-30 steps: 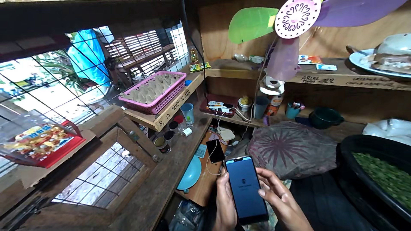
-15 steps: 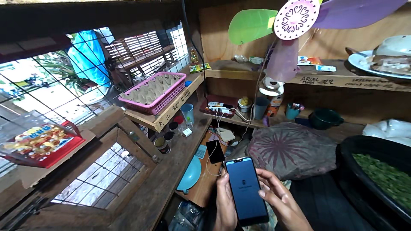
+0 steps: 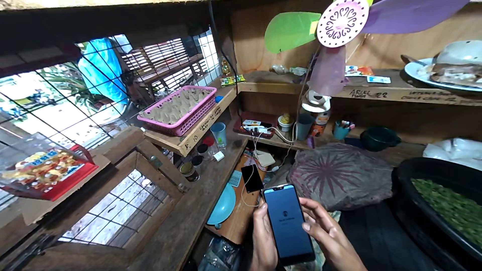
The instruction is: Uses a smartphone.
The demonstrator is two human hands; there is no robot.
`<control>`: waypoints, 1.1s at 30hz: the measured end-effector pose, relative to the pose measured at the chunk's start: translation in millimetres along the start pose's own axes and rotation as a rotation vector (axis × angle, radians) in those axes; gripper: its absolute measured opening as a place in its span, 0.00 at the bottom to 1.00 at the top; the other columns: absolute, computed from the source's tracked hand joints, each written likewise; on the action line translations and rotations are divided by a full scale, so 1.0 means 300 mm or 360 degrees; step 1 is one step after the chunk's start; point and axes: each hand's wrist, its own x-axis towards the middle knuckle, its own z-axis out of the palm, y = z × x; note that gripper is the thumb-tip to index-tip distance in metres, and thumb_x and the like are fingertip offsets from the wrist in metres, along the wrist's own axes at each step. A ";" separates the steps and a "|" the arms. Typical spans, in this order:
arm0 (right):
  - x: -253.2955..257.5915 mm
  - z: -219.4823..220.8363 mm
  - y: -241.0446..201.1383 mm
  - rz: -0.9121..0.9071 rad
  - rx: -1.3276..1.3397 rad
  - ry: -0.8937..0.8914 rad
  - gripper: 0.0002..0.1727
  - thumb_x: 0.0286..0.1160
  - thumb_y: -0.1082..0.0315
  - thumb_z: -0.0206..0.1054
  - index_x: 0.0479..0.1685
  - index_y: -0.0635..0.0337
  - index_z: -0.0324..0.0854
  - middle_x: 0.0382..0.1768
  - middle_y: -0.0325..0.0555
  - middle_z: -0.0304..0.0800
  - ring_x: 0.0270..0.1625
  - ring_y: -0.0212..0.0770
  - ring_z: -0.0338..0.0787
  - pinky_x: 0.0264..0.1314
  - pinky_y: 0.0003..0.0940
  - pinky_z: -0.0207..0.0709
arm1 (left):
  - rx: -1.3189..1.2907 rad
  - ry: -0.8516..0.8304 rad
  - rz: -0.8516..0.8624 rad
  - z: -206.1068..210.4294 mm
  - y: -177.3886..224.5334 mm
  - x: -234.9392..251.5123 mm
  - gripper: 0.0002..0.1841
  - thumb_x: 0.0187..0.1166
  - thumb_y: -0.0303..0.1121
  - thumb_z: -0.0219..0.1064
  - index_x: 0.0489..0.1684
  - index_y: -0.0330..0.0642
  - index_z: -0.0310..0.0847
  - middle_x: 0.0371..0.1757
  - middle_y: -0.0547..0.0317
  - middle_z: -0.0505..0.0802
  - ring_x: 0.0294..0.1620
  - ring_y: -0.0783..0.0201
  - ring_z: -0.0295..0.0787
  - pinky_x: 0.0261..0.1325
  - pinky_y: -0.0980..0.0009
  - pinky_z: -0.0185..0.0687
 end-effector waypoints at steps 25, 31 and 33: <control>-0.005 -0.001 0.005 0.0031 0.0041 0.0055 0.28 0.78 0.60 0.62 0.75 0.63 0.68 0.67 0.44 0.86 0.65 0.38 0.89 0.67 0.36 0.85 | 0.0009 -0.0037 -0.0026 0.004 0.012 0.008 0.29 0.88 0.39 0.29 0.75 0.28 0.64 0.61 0.52 0.89 0.62 0.70 0.87 0.68 0.71 0.83; -0.016 0.014 0.013 0.0022 0.0187 0.0017 0.27 0.81 0.54 0.61 0.75 0.58 0.69 0.65 0.40 0.88 0.64 0.36 0.90 0.66 0.36 0.86 | 0.0017 0.0030 -0.0024 0.009 0.017 -0.004 0.27 0.88 0.39 0.29 0.70 0.30 0.67 0.55 0.56 0.92 0.58 0.72 0.89 0.66 0.72 0.84; -0.020 0.016 0.015 0.0014 0.0227 0.0002 0.27 0.81 0.54 0.61 0.75 0.57 0.69 0.66 0.39 0.88 0.64 0.36 0.90 0.67 0.36 0.86 | 0.0020 0.0033 -0.0026 0.005 0.014 -0.006 0.28 0.88 0.39 0.29 0.71 0.29 0.66 0.56 0.54 0.91 0.59 0.71 0.89 0.67 0.71 0.84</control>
